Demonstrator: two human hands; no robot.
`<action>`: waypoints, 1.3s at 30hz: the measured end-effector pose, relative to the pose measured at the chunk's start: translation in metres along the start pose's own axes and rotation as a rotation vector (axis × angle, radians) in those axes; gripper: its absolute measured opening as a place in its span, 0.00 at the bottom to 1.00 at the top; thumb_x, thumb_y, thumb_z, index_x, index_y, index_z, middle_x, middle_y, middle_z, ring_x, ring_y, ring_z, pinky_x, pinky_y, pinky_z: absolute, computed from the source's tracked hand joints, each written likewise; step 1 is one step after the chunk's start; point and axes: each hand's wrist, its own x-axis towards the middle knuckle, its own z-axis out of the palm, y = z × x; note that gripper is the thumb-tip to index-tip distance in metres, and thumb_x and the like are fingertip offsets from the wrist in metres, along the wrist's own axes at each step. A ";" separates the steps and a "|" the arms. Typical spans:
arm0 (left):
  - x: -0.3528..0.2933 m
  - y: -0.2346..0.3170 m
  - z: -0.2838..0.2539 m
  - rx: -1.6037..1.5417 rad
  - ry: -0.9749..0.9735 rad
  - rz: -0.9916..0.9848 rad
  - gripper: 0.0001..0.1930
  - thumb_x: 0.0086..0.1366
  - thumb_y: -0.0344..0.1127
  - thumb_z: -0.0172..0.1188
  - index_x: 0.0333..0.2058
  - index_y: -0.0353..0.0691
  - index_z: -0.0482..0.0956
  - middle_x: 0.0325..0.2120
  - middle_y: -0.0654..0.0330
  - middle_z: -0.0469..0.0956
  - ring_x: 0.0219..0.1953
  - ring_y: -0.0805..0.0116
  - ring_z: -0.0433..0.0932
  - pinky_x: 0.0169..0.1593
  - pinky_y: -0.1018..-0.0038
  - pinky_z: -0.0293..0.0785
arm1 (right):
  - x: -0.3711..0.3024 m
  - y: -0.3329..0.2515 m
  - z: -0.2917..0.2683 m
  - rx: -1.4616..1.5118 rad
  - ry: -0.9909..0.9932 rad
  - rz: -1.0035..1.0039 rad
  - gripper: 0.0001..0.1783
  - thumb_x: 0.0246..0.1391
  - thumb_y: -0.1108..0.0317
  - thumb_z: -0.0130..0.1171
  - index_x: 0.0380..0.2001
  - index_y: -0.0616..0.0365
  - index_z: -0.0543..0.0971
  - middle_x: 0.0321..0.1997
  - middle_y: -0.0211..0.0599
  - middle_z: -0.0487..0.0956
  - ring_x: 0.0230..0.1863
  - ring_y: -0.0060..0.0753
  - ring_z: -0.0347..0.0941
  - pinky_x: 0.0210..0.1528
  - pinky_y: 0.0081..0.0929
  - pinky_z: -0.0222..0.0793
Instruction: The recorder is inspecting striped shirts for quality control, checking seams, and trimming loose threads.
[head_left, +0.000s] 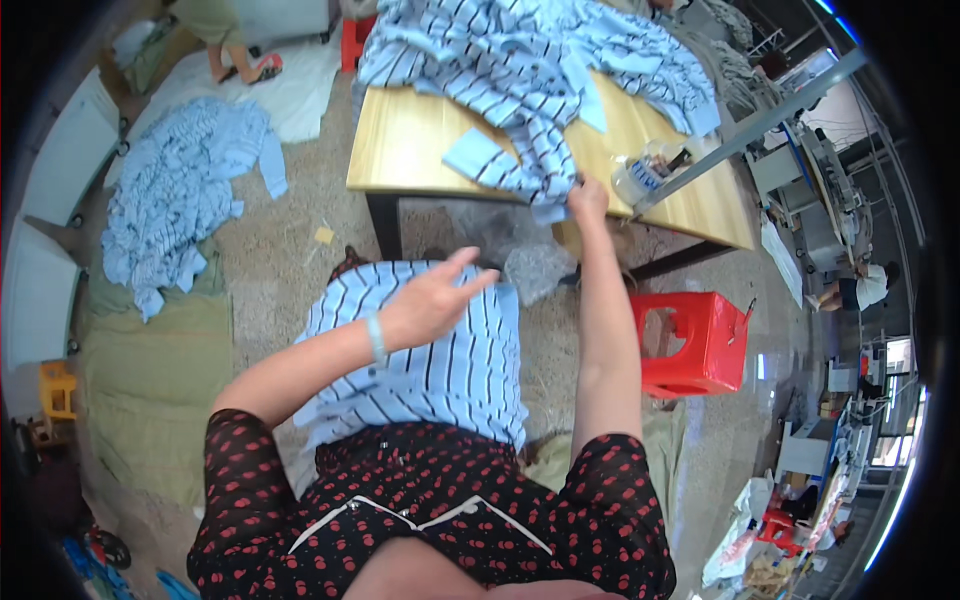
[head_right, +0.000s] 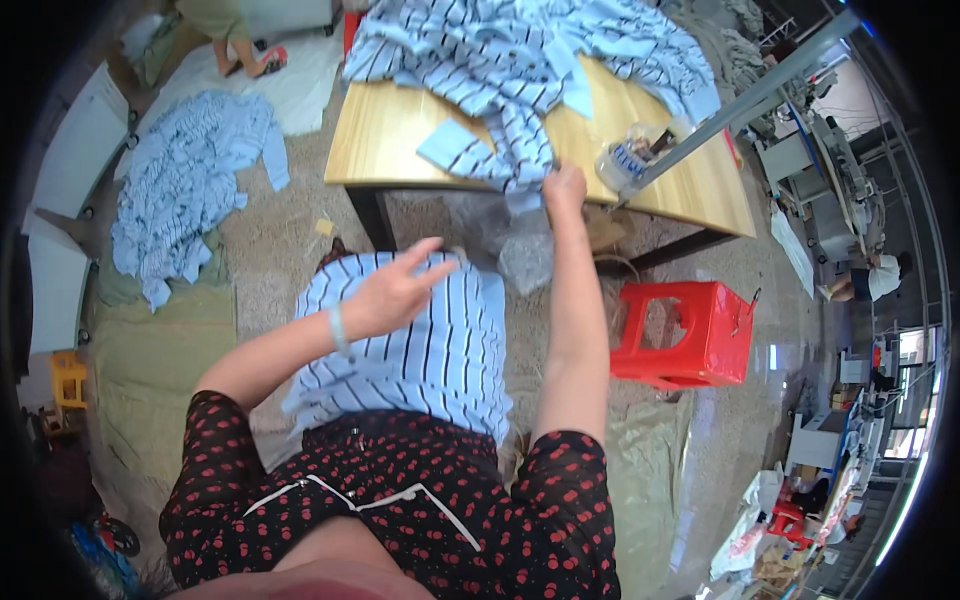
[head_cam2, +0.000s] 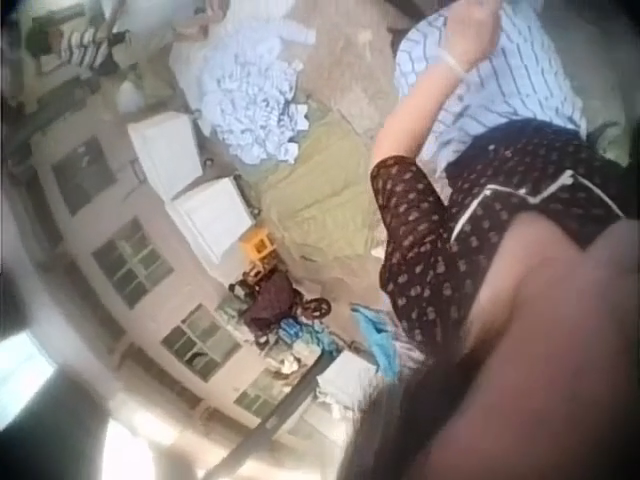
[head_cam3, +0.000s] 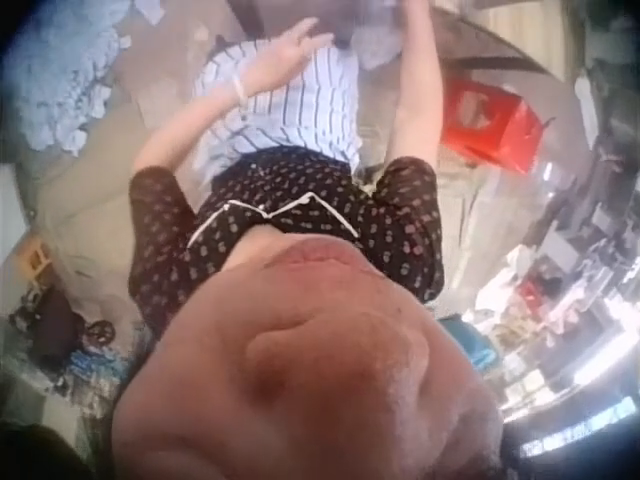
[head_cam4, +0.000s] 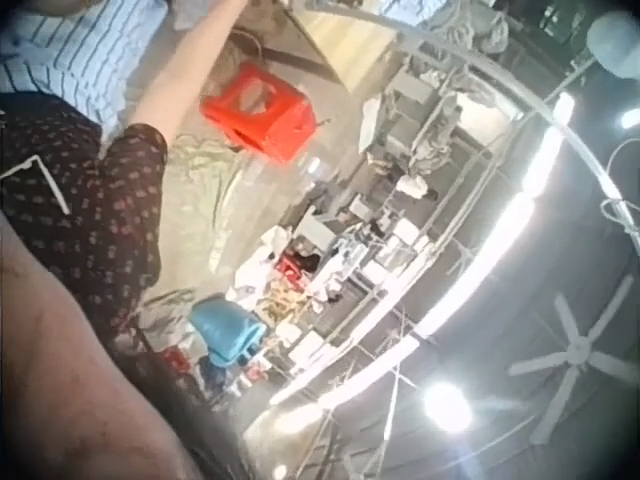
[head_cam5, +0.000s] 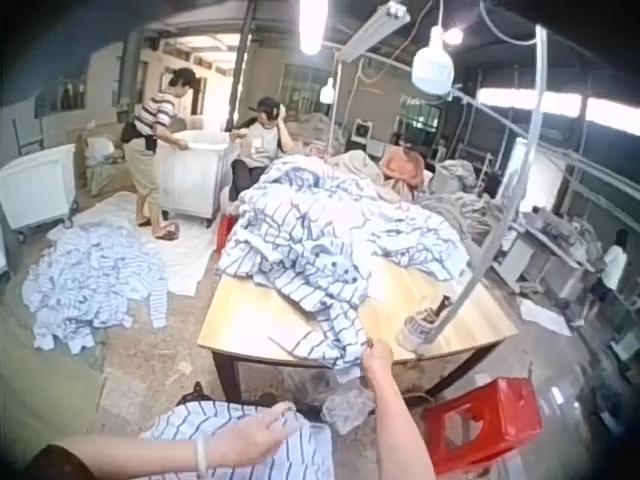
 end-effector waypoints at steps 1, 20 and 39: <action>0.029 -0.001 0.008 0.084 0.029 0.076 0.25 0.46 0.23 0.52 0.47 0.42 0.66 0.47 0.39 0.60 0.44 0.48 0.69 0.45 0.66 0.68 | -0.003 0.001 -0.001 -0.002 -0.003 -0.004 0.15 0.40 0.64 0.46 0.32 0.56 0.76 0.31 0.52 0.75 0.35 0.53 0.70 0.38 0.41 0.64; 0.262 -0.082 0.049 -1.427 -0.096 -0.595 0.25 0.63 0.51 0.40 0.48 0.34 0.65 0.43 0.59 0.69 0.38 0.71 0.71 0.44 0.76 0.68 | -0.232 0.008 -0.049 1.315 -0.568 0.690 0.08 0.44 0.75 0.49 0.31 0.60 0.71 0.29 0.28 0.71 0.29 0.21 0.66 0.34 0.18 0.62; -0.187 -0.029 -0.001 -0.038 -0.265 -0.316 0.13 0.46 0.31 0.57 0.34 0.39 0.70 0.33 0.55 0.67 0.37 0.57 0.68 0.39 0.69 0.67 | -0.294 -0.100 -0.029 0.721 -0.910 -0.340 0.12 0.41 0.70 0.58 0.32 0.58 0.74 0.31 0.31 0.76 0.28 0.24 0.69 0.30 0.18 0.63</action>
